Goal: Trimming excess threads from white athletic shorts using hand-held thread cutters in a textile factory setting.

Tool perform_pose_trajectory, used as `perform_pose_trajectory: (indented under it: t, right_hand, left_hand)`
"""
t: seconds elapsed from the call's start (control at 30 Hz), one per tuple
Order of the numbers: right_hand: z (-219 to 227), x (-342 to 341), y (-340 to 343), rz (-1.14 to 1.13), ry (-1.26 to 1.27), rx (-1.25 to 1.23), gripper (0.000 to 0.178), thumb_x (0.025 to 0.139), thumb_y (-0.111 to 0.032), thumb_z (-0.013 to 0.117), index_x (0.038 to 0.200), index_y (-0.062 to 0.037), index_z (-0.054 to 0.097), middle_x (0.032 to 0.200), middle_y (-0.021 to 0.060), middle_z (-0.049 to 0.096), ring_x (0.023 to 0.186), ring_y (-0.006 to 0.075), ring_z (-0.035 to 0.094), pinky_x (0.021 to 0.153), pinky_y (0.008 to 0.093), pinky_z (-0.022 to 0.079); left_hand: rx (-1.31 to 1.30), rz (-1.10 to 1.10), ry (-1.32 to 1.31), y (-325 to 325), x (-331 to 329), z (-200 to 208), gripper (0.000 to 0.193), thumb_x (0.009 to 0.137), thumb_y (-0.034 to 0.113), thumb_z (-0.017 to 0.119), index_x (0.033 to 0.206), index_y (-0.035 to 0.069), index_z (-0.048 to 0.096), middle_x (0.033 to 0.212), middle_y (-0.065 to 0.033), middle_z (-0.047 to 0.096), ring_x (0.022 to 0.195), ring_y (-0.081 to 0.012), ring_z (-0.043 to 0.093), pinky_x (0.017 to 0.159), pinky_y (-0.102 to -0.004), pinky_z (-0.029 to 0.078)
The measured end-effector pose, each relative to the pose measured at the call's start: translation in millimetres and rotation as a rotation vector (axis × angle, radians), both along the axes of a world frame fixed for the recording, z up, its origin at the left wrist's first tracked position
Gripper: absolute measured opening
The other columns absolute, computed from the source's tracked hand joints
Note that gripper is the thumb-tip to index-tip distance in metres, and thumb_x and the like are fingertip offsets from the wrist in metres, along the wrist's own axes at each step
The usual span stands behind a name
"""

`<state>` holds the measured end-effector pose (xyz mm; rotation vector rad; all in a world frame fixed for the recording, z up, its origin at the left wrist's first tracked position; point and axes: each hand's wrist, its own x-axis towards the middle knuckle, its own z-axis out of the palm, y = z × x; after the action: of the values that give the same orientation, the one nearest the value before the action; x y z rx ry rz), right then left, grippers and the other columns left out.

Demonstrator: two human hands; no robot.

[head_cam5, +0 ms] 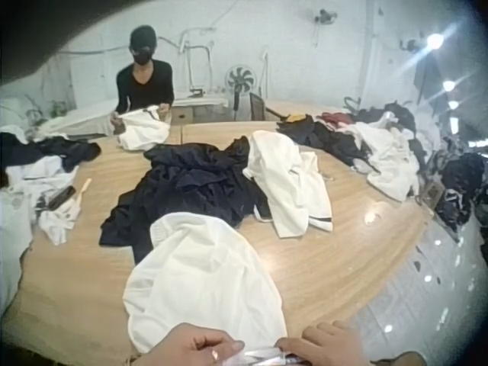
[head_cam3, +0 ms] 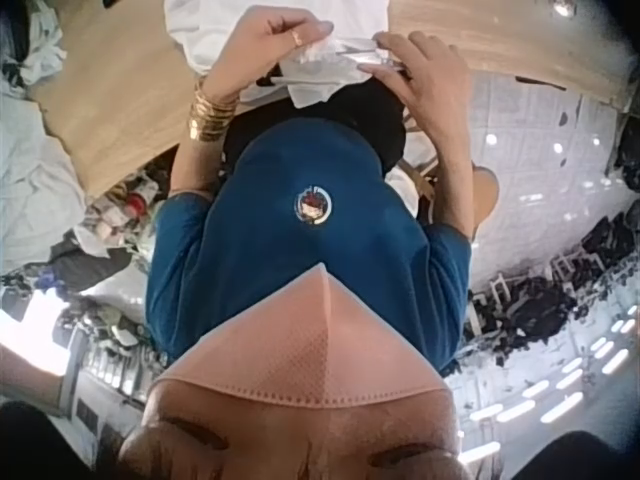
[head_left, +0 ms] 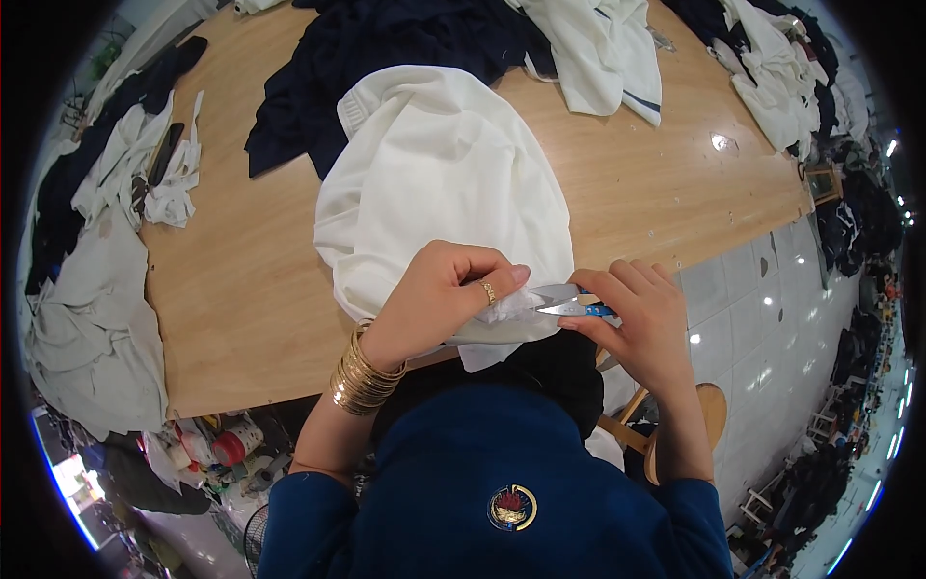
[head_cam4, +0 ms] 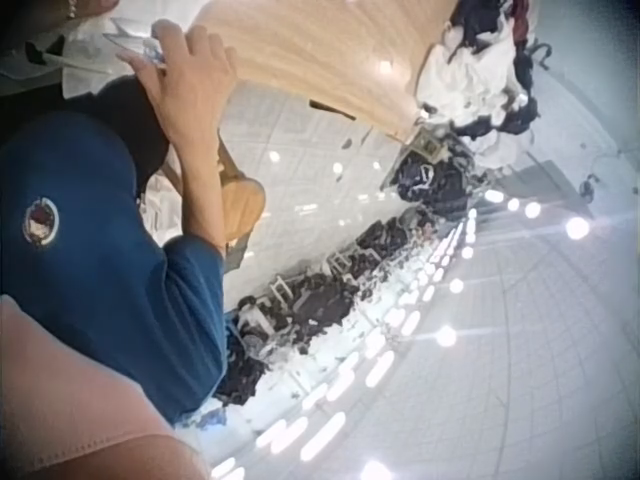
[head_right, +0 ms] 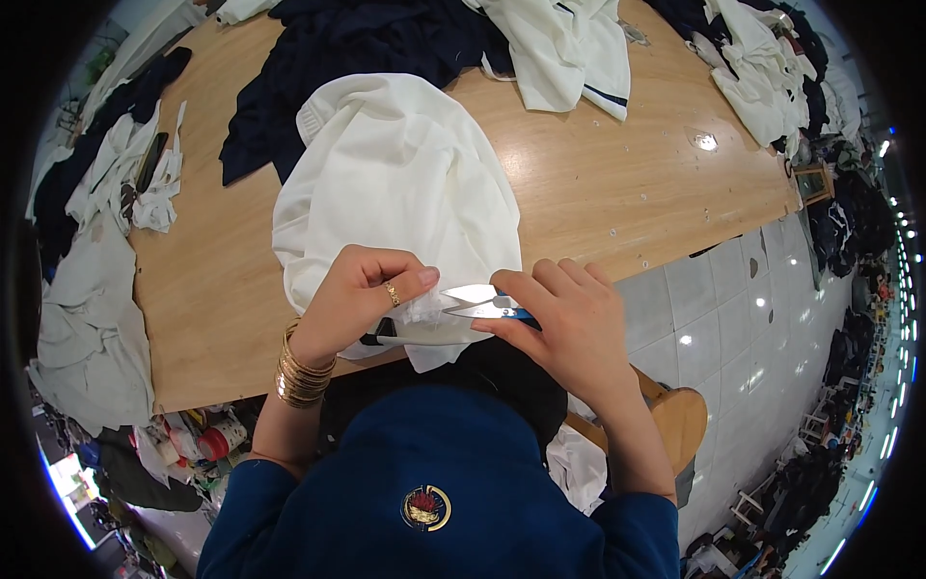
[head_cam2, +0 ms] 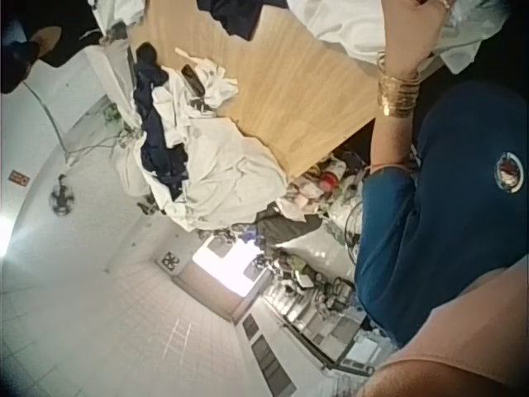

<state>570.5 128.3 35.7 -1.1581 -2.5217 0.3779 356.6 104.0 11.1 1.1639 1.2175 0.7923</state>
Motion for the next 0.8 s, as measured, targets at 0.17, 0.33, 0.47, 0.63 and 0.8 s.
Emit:
perform_pose_trajectory:
  t: [0.17,0.33,0.47,0.63,0.8]
  right_hand:
    - [-0.5,1.2,1.5,0.021,-0.019,0.033,0.039,0.062,-0.043,0.067,0.083,-0.0101,0.061,0.062,0.0016,0.044,0.061,0.0186,0.045,0.059,0.031,0.032]
    - [-2.6,1.7,2.9,0.056,-0.046,0.109,0.035,0.066,-0.043,0.066,0.083,-0.0141,0.059,0.063,-0.0005,0.041,0.061,0.0159,0.043,0.057,0.0296,0.031]
    - [-3.9,1.3,2.8,0.05,-0.048,0.125,0.035,0.065,-0.043,0.067,0.084,-0.0143,0.059,0.063,-0.0006,0.04,0.061,0.0159,0.042,0.057,0.0299,0.03]
    - [-6.8,0.6,1.4,0.044,-0.031,0.121,0.034,0.065,-0.042,0.067,0.084,-0.0151,0.059,0.064,-0.0004,0.04,0.062,0.0162,0.042,0.058,0.0304,0.029]
    - [-7.6,-0.5,2.4,0.037,-0.033,0.121,0.032,0.066,-0.041,0.068,0.083,-0.0154,0.059,0.064,-0.0004,0.04,0.062,0.0162,0.042,0.058,0.0306,0.029]
  left_hand:
    - [0.034,0.013,-0.043,1.1,1.5,-3.2,0.028,0.084,0.023,0.058,0.078,-0.004,0.064,0.053,0.0013,0.048,0.052,-0.0039,0.037,0.048,-0.0215,0.032]
    - [-0.007,-0.022,-0.028,2.9,2.8,-3.2,0.029,0.085,0.023,0.057,0.077,-0.004,0.064,0.053,0.0016,0.048,0.052,-0.0034,0.037,0.047,-0.0211,0.032]
    - [-0.002,-0.022,-0.038,3.0,4.0,-4.4,0.029,0.085,0.024,0.057,0.077,-0.004,0.064,0.053,0.0021,0.047,0.051,-0.0033,0.036,0.047,-0.021,0.031]
    - [-0.052,-0.038,-0.031,3.2,4.1,-1.6,0.026,0.085,0.019,0.057,0.074,-0.003,0.063,0.059,0.0056,0.05,0.058,-0.0015,0.038,0.052,-0.0187,0.033]
    - [-0.044,-0.046,-0.022,5.5,4.8,-2.8,0.026,0.085,0.019,0.057,0.074,-0.003,0.063,0.059,0.0057,0.05,0.058,-0.0012,0.038,0.051,-0.0188,0.032]
